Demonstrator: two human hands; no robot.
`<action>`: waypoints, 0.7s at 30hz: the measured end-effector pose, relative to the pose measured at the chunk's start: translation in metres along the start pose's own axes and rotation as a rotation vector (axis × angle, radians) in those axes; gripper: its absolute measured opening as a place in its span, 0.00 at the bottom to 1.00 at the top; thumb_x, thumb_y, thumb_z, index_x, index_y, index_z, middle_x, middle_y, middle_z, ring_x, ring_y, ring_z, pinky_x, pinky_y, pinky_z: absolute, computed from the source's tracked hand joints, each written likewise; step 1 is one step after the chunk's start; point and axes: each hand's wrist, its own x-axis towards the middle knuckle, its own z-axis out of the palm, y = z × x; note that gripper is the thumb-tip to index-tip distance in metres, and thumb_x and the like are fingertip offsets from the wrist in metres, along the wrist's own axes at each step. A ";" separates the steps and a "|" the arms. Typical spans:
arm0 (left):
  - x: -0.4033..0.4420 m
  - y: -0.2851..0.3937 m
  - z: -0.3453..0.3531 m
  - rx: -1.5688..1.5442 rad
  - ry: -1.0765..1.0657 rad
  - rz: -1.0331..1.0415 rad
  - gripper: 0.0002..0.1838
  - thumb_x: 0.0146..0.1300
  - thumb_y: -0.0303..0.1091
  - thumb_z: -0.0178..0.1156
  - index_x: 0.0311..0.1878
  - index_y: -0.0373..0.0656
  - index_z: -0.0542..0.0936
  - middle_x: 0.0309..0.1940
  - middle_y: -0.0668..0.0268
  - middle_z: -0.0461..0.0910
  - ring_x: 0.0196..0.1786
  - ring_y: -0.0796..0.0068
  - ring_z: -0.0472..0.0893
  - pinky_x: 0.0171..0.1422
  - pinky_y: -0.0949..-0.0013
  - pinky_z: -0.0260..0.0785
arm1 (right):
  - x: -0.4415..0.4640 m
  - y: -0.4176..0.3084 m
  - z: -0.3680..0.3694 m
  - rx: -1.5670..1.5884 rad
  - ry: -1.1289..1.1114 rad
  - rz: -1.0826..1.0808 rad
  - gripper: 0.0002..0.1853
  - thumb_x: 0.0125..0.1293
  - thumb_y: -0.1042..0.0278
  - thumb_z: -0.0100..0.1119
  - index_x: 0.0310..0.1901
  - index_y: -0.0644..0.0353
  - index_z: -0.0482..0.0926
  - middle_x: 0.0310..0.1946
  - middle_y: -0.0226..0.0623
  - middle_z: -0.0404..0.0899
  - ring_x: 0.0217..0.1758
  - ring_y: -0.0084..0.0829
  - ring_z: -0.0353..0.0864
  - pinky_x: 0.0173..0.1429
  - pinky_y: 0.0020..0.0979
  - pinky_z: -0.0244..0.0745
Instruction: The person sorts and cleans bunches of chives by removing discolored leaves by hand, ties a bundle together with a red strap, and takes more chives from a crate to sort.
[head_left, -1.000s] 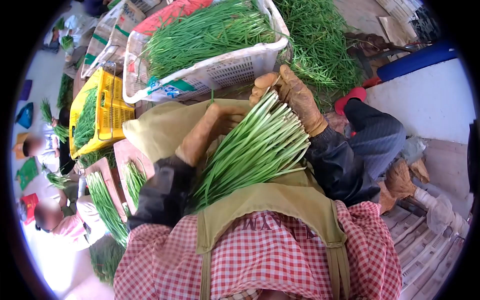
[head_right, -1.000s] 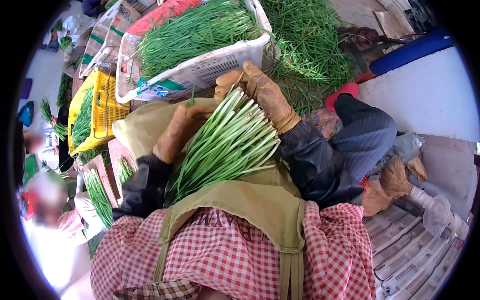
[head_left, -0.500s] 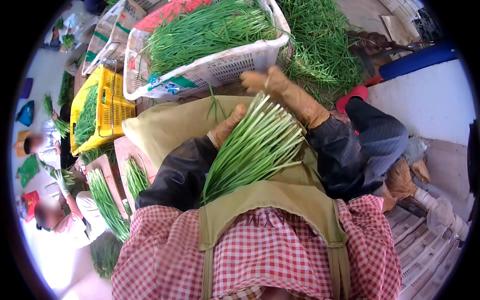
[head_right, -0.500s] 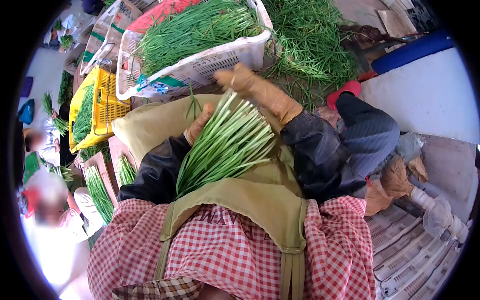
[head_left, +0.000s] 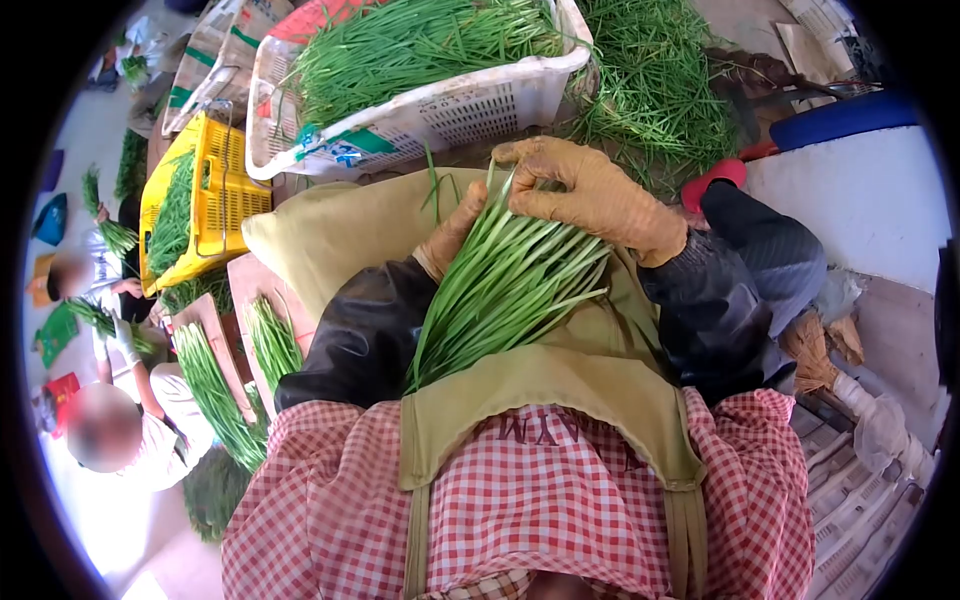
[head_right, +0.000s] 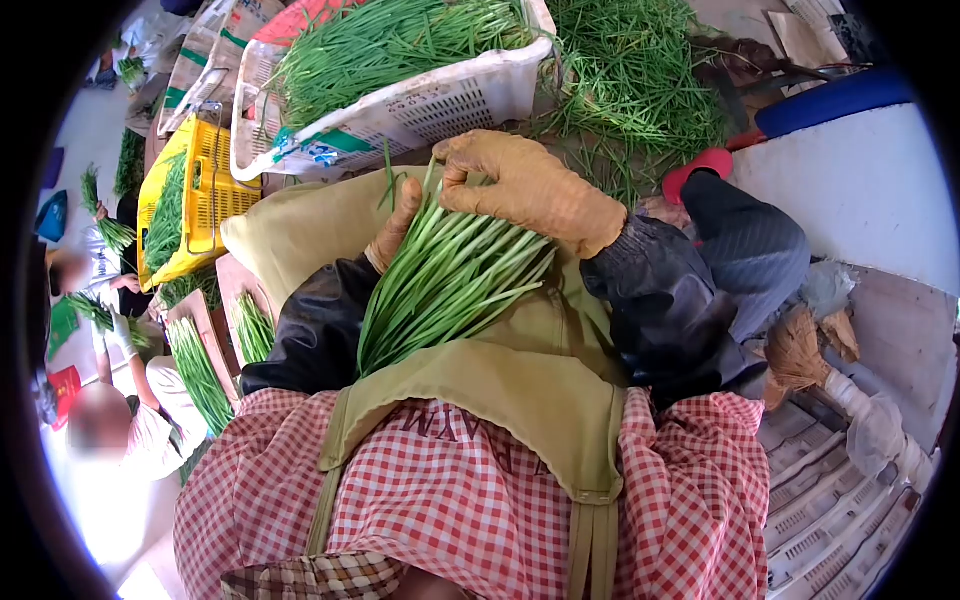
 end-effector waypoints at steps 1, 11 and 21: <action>-0.001 0.001 0.000 -0.026 -0.014 -0.007 0.41 0.61 0.68 0.55 0.68 0.47 0.68 0.58 0.62 0.76 0.57 0.68 0.78 0.62 0.63 0.73 | 0.000 -0.002 0.001 0.034 -0.003 -0.006 0.13 0.60 0.60 0.63 0.35 0.62 0.81 0.54 0.44 0.79 0.60 0.41 0.75 0.63 0.35 0.69; -0.010 0.009 -0.011 0.040 0.001 0.011 0.36 0.63 0.60 0.59 0.65 0.41 0.72 0.57 0.58 0.78 0.55 0.66 0.80 0.62 0.62 0.73 | 0.008 0.017 -0.015 0.336 0.251 0.126 0.07 0.67 0.70 0.58 0.43 0.61 0.79 0.55 0.39 0.77 0.49 0.25 0.77 0.54 0.26 0.71; -0.013 0.018 -0.030 -0.011 0.066 0.265 0.43 0.62 0.66 0.55 0.69 0.41 0.66 0.61 0.57 0.75 0.59 0.64 0.77 0.65 0.61 0.71 | -0.069 0.006 -0.008 0.686 0.162 0.642 0.17 0.74 0.57 0.48 0.46 0.63 0.79 0.26 0.31 0.80 0.18 0.15 0.69 0.22 0.16 0.58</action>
